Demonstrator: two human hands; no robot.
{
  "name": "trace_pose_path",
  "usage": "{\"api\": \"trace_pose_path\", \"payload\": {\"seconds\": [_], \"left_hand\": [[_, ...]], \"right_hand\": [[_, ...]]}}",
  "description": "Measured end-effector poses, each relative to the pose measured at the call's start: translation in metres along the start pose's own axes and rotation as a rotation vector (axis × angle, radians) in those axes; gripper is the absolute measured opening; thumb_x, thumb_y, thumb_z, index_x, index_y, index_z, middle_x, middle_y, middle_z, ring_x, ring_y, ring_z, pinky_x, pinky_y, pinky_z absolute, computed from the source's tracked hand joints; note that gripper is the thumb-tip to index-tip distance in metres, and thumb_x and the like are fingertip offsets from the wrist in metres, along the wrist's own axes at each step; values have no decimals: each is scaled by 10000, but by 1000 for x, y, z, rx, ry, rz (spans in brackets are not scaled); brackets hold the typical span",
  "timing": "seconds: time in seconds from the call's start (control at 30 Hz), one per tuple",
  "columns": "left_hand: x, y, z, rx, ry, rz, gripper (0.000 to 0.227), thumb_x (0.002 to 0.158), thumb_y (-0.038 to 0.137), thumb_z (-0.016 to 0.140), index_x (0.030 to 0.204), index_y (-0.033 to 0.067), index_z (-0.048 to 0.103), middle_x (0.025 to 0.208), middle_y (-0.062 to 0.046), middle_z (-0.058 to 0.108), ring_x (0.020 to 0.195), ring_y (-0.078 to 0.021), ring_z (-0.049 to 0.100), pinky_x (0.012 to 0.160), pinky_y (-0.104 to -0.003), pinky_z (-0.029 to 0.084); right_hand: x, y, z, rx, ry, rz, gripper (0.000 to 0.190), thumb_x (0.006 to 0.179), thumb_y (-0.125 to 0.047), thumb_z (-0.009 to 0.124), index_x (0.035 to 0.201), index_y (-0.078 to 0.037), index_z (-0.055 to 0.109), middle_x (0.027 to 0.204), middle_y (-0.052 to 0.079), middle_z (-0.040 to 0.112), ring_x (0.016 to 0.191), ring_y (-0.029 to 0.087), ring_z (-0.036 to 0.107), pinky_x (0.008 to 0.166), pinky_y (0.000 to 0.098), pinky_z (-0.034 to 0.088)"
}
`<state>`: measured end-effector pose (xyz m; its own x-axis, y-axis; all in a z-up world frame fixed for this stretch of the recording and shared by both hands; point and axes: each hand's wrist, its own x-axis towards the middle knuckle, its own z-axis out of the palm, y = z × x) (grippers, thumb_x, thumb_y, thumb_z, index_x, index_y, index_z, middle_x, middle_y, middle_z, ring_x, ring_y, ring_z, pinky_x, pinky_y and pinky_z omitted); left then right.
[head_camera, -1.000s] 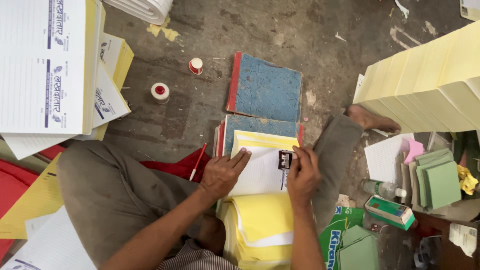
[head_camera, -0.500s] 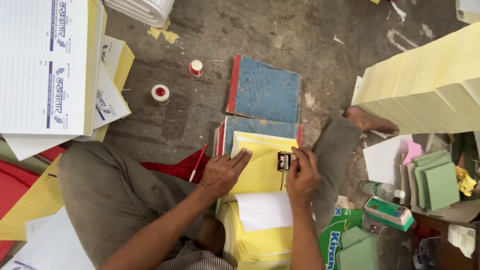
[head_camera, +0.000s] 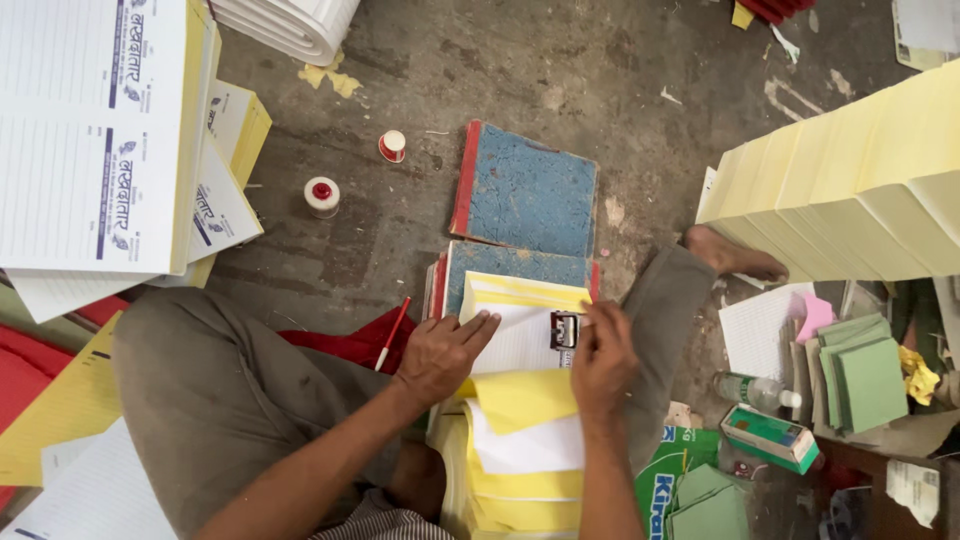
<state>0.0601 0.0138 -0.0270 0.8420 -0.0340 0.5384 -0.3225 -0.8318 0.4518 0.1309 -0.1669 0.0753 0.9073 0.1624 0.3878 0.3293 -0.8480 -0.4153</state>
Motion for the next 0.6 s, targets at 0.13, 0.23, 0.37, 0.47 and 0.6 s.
{"api": "trace_pose_path", "payload": {"seconds": [0.13,0.23,0.37,0.47,0.6], "left_hand": [[-3,11,-2,-294,-138,-148,324,907,114,667,1219,117,752,1040,-62,793,723,-198,690,650,-356,560],[-8,31,-9,-729,-495,-288,306,899,160,712,1200,143,763,972,-72,797,726,-182,709,664,-353,577],[-3,20,-5,-541,-419,-182,325,920,149,700,1229,52,727,1053,-114,795,657,-201,676,592,-360,556],[-4,-3,3,-119,-77,-12,339,922,99,653,1246,22,721,1122,-127,792,663,-205,672,566,-342,537],[-7,3,11,-209,-156,-20,351,930,53,614,1269,61,704,1139,-110,785,706,-180,683,638,-345,553]], "right_hand": [[12,3,-35,89,108,-137,252,1020,7,625,1255,-39,703,1268,155,679,1012,237,730,836,310,607],[15,4,-35,107,22,-60,223,1011,12,630,1218,-23,705,1259,153,693,938,224,730,756,309,590],[7,3,-2,3,-1,-30,288,948,46,628,1215,-7,722,1217,157,697,880,262,704,748,352,563],[-3,2,3,-5,51,-99,243,963,32,632,1179,-22,731,1233,152,693,933,262,726,762,345,575],[5,9,-31,116,63,-69,234,1012,19,626,1228,-19,708,1265,149,682,945,240,725,769,332,587]]}}
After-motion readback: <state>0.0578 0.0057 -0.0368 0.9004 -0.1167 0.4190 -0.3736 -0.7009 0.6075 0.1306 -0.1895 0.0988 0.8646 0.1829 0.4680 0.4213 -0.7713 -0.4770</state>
